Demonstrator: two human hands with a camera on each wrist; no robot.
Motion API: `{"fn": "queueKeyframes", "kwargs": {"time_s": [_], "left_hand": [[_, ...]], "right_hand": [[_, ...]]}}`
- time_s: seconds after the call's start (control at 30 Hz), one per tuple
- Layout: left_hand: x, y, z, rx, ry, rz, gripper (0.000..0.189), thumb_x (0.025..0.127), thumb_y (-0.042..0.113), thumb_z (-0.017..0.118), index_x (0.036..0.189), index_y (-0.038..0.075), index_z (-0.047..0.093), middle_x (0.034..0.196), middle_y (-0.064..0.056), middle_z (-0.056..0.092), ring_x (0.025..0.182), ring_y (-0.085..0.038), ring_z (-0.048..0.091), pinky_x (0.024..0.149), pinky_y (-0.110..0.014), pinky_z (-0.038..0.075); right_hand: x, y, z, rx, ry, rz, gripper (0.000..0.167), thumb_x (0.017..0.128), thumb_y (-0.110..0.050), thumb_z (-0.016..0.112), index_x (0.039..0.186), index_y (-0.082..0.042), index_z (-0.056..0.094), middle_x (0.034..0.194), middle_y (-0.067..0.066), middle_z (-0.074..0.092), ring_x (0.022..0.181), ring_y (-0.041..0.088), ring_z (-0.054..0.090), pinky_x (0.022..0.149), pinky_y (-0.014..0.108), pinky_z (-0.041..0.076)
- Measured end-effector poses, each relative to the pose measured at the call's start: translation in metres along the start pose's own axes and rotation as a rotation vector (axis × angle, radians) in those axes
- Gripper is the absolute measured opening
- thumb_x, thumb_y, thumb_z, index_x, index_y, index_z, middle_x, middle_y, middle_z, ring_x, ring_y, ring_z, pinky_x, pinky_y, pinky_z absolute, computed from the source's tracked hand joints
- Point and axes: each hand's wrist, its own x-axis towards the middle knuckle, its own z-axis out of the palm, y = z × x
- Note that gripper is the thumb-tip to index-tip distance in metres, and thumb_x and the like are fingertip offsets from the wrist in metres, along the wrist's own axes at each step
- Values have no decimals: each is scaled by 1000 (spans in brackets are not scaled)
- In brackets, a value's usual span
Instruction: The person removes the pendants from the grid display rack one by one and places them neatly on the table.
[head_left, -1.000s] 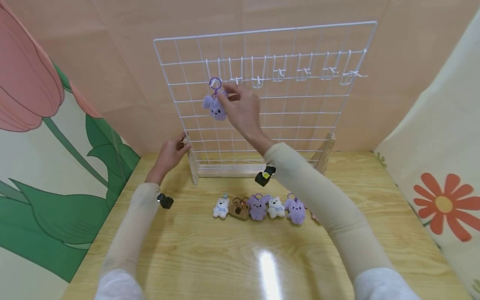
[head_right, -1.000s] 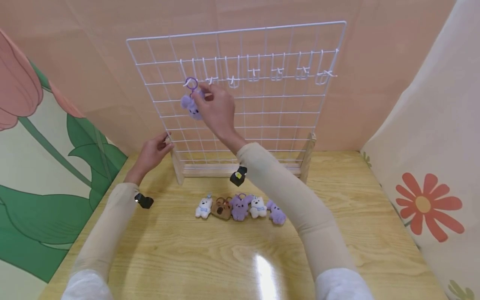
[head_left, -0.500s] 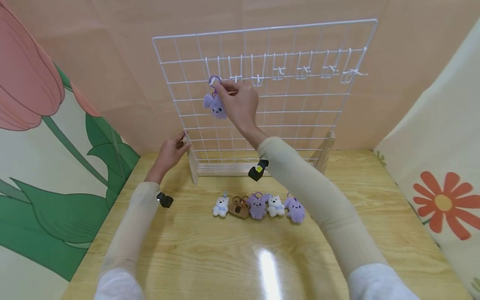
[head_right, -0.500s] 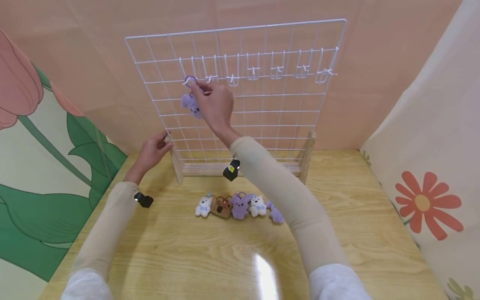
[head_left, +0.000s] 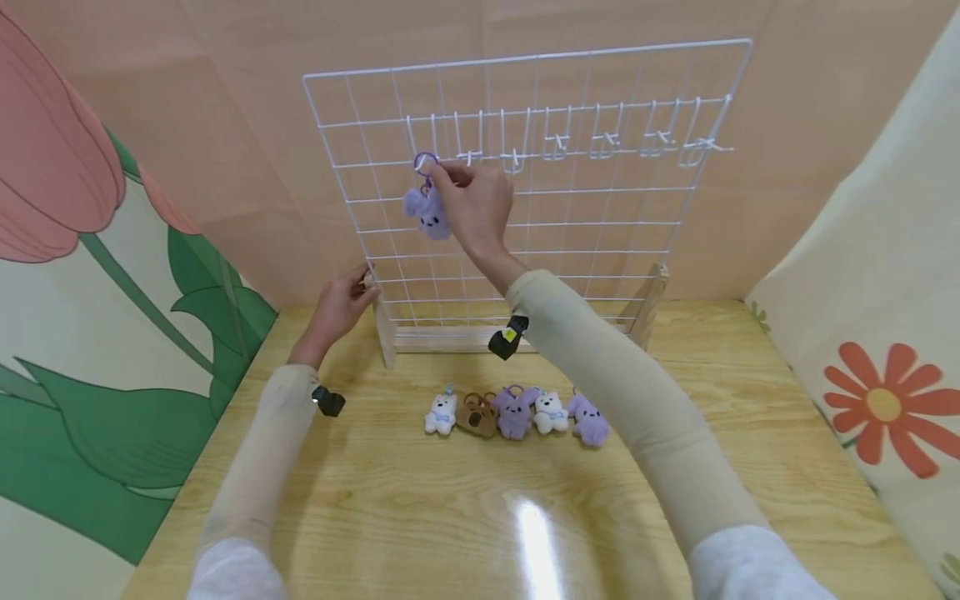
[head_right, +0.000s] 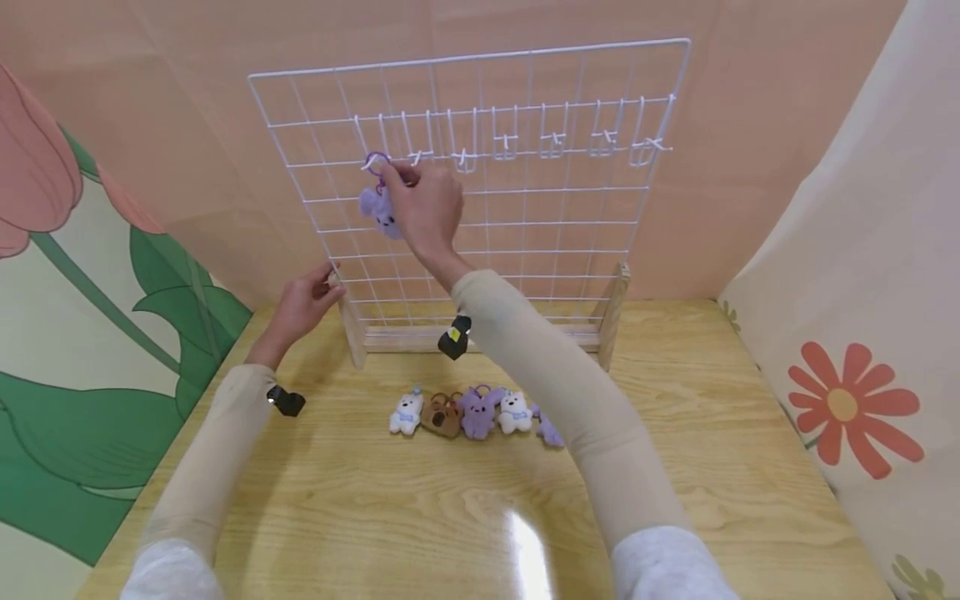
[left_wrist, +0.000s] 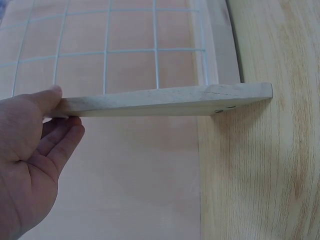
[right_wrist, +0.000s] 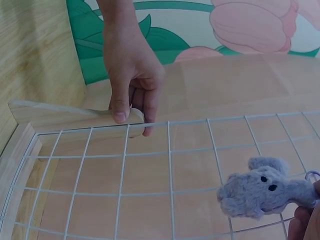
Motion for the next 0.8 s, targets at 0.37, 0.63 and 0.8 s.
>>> {"fn": "queueKeyframes", "kwargs": {"time_s": [0.37, 0.63, 0.8], "left_hand": [[1, 0, 0, -4, 9, 18, 56, 102, 15, 66, 150, -6, 45, 143, -27, 56, 120, -44, 64, 98, -49, 57], [1, -1, 0, 16, 14, 14, 56, 102, 14, 65, 151, -5, 44, 141, -27, 58, 120, -43, 64, 98, -47, 57], [0, -1, 1, 10, 12, 11, 56, 102, 13, 65, 151, -5, 44, 140, -27, 59, 120, -43, 64, 99, -48, 57]], "right_hand": [[2, -1, -2, 10, 22, -11, 20, 93, -28, 78, 99, -9, 82, 90, 5, 80, 74, 8, 74, 63, 17, 58], [-1, 3, -2, 100, 3, -30, 18, 95, -22, 76, 100, -6, 80, 92, 7, 79, 77, 11, 72, 68, 19, 60], [-6, 4, -4, 144, -16, -50, 15, 96, -18, 75, 99, -4, 79, 90, 8, 78, 76, 13, 70, 67, 20, 60]]}}
